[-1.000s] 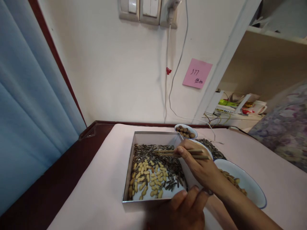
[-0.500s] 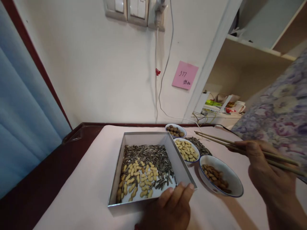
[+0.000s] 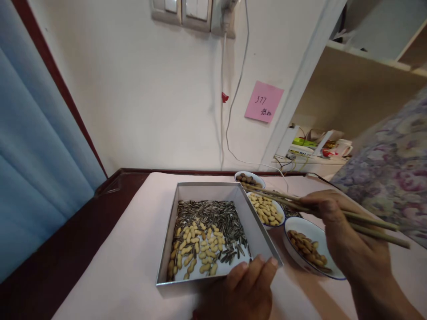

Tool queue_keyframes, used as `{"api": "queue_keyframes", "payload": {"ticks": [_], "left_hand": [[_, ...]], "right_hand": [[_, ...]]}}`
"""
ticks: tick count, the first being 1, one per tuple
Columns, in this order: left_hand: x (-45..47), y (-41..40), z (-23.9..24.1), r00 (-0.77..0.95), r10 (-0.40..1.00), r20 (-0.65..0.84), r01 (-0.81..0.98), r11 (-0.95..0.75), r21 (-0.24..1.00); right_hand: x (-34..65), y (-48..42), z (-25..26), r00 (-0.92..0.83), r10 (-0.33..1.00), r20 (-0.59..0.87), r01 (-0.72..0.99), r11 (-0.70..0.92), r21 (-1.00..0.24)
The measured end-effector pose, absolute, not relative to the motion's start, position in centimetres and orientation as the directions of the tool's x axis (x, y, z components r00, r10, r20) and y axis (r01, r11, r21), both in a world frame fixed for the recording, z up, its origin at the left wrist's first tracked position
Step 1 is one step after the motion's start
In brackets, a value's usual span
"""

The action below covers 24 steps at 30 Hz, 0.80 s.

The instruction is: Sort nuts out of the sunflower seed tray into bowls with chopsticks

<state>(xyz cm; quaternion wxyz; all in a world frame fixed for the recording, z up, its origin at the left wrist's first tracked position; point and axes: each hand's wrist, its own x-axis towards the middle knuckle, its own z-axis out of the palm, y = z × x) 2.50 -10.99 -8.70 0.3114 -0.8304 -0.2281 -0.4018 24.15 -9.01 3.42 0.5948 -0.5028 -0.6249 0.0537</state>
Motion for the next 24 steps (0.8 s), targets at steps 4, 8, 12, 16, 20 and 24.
{"api": "queue_keyframes", "payload": {"ticks": [4,8,12,16,20,24], "left_hand": [[2.2,-10.8,-8.3,0.589,0.098,0.802,0.629,-0.678,-0.38],[2.1,-10.7,-7.9,0.575,0.084,0.814,0.628,-0.682,-0.374],[2.5,-10.6,-8.2,0.545,0.076,0.835,0.626,-0.7,-0.344],[2.9,-10.6,-9.1,0.534,0.081,0.842,0.644,-0.684,-0.342],[2.9,-10.5,-9.7,0.535,0.07,0.842,0.648,-0.674,-0.355],[2.9,-10.5,-9.8,0.518,0.067,0.853,0.653,-0.675,-0.344]], "right_hand": [[20.6,-8.0,3.3,-0.058,0.786,0.615,0.567,0.533,-0.628],[18.3,-6.8,2.9,-0.204,0.824,0.529,0.562,0.541,-0.626],[17.6,-5.7,2.1,-0.222,0.864,0.453,0.582,0.49,-0.649],[17.1,-4.7,1.4,-0.227,0.876,0.425,0.585,0.472,-0.66],[16.4,-4.1,1.1,-0.228,0.868,0.442,0.591,0.484,-0.646],[16.1,-4.2,1.1,-0.22,0.865,0.452,0.595,0.486,-0.641]]}}
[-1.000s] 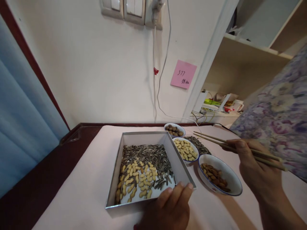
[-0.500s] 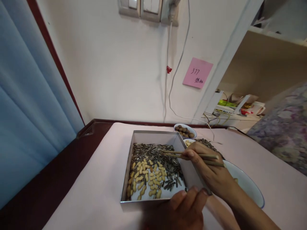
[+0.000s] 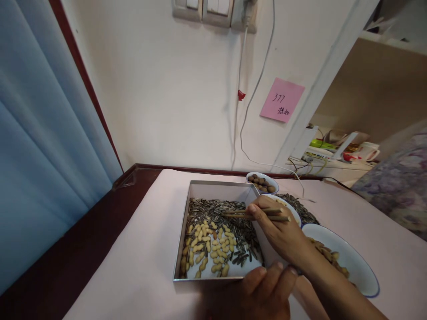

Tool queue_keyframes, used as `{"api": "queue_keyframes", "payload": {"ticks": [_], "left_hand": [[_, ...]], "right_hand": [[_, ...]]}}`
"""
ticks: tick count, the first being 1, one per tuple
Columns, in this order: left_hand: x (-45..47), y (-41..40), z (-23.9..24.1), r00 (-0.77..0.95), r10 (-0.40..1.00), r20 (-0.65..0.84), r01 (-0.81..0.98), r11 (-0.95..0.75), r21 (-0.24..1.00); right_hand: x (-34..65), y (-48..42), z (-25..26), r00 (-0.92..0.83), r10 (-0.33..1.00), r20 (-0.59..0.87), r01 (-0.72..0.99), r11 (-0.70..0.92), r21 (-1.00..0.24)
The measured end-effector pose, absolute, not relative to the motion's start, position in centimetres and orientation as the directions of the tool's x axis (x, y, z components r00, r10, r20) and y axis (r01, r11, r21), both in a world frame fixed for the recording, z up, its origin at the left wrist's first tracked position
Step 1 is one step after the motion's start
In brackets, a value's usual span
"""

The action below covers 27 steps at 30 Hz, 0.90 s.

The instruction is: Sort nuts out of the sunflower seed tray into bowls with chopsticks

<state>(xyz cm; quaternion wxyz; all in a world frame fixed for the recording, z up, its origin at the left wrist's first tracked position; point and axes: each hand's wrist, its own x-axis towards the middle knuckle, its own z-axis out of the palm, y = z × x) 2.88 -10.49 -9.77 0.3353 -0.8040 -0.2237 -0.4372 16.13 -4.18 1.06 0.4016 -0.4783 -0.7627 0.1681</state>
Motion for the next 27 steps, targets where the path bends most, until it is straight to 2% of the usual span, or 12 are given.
{"api": "queue_keyframes", "payload": {"ticks": [5,9,13,16,19,21,24,27], "left_hand": [[2.9,-10.5,-9.3,0.525,0.058,0.849,0.646,-0.677,-0.353],[2.7,-10.6,-8.5,0.522,0.094,0.848,0.665,-0.668,-0.336],[2.4,-10.7,-8.3,0.562,0.082,0.823,0.634,-0.682,-0.365],[2.4,-10.8,-8.6,0.57,0.103,0.815,0.622,-0.702,-0.347],[2.5,-10.9,-8.9,0.569,0.115,0.814,0.611,-0.722,-0.325],[2.5,-10.9,-8.9,0.567,0.11,0.816,0.607,-0.726,-0.324],[2.5,-10.8,-8.7,0.562,0.103,0.821,0.607,-0.725,-0.325],[2.5,-10.7,-8.7,0.55,0.097,0.83,0.605,-0.732,-0.315]], "right_hand": [[16.8,-5.0,1.1,-0.202,0.871,0.448,0.597,0.472,-0.649],[17.8,-6.3,1.6,-0.148,0.851,0.504,0.578,0.488,-0.654],[20.5,-8.0,2.4,-0.022,0.806,0.592,0.562,0.5,-0.659],[23.3,-9.1,3.1,0.137,0.715,0.686,0.583,0.501,-0.639],[26.0,-9.9,3.5,0.354,0.595,0.722,0.633,0.416,-0.653],[27.3,-10.2,3.5,0.419,0.556,0.718,0.699,0.307,-0.646],[28.8,-10.1,3.1,0.462,0.58,0.671,0.747,0.153,-0.647],[29.2,-9.9,2.8,0.477,0.613,0.63,0.722,0.135,-0.678]]}}
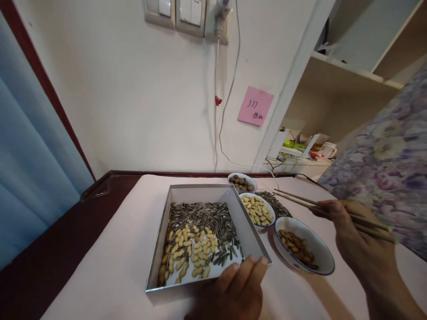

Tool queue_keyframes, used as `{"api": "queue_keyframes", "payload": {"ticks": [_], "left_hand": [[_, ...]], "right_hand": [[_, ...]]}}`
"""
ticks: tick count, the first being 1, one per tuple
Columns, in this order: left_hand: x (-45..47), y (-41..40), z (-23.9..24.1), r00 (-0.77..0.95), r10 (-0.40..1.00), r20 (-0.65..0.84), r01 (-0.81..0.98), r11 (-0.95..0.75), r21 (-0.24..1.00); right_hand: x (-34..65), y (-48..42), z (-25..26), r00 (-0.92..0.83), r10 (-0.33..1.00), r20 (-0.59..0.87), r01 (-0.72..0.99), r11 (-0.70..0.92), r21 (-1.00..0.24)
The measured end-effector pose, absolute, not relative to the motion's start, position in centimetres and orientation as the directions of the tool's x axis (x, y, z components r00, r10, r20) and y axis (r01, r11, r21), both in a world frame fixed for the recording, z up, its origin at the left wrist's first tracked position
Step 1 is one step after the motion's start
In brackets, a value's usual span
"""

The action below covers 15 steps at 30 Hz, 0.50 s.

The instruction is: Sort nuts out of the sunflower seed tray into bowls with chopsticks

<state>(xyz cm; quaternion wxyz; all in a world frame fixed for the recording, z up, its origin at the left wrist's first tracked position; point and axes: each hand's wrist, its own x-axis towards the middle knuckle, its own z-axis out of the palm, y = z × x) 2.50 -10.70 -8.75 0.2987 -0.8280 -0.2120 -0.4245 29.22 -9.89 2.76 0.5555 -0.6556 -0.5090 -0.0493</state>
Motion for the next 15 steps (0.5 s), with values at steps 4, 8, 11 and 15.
{"api": "queue_keyframes", "payload": {"ticks": [4,8,11,15], "left_hand": [[2.5,-10.7,-9.0,0.55,0.114,0.827,0.618,-0.723,-0.311],[2.6,-10.8,-8.9,0.569,0.111,0.815,0.617,-0.713,-0.334],[2.6,-10.8,-8.5,0.562,0.114,0.819,0.618,-0.716,-0.324],[2.4,-10.7,-7.9,0.563,0.099,0.82,0.615,-0.713,-0.336]], "right_hand": [[28.0,-10.0,3.0,0.445,0.616,0.65,0.631,0.299,-0.716],[25.4,-10.2,3.5,0.258,0.681,0.685,0.575,0.462,-0.675],[23.0,-9.7,3.4,0.033,0.74,0.672,0.576,0.536,-0.617],[20.4,-8.4,2.9,-0.155,0.793,0.589,0.593,0.552,-0.587]]}}
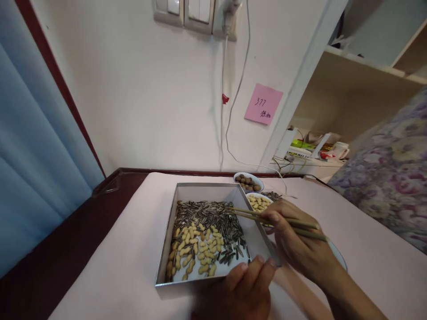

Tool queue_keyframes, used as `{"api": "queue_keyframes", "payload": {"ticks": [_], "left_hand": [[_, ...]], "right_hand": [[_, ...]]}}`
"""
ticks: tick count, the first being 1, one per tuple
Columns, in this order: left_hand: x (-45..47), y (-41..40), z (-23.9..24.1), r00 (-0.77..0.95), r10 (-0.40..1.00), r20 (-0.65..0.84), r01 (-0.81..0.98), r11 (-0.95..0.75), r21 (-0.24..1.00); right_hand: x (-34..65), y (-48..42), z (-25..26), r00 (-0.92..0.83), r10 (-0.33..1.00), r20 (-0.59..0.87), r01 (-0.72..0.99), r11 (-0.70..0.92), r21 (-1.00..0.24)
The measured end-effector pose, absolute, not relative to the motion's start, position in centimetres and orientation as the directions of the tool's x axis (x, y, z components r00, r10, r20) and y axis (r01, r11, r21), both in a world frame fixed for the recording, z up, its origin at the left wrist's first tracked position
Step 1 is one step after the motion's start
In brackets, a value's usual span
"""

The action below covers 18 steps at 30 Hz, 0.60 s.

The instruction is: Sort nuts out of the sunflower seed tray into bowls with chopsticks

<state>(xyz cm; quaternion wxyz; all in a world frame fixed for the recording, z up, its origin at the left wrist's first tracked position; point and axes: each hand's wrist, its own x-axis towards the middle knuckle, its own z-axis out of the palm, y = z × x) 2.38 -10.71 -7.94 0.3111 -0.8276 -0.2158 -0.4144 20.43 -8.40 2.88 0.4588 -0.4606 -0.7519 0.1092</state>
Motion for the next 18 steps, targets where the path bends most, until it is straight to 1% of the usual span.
{"api": "queue_keyframes", "payload": {"ticks": [3,9,18], "left_hand": [[2.2,-10.7,-7.9,0.569,0.084,0.818,0.607,-0.715,-0.348],[2.0,-10.6,-8.5,0.608,0.062,0.792,0.592,-0.7,-0.399],[2.5,-10.5,-9.4,0.566,0.063,0.822,0.615,-0.696,-0.37]], "right_hand": [[19.2,-7.0,2.3,-0.209,0.811,0.546,0.606,0.545,-0.579],[18.3,-4.5,1.1,-0.215,0.824,0.524,0.619,0.53,-0.58],[17.9,-4.0,0.4,-0.195,0.826,0.529,0.623,0.52,-0.583]]}}
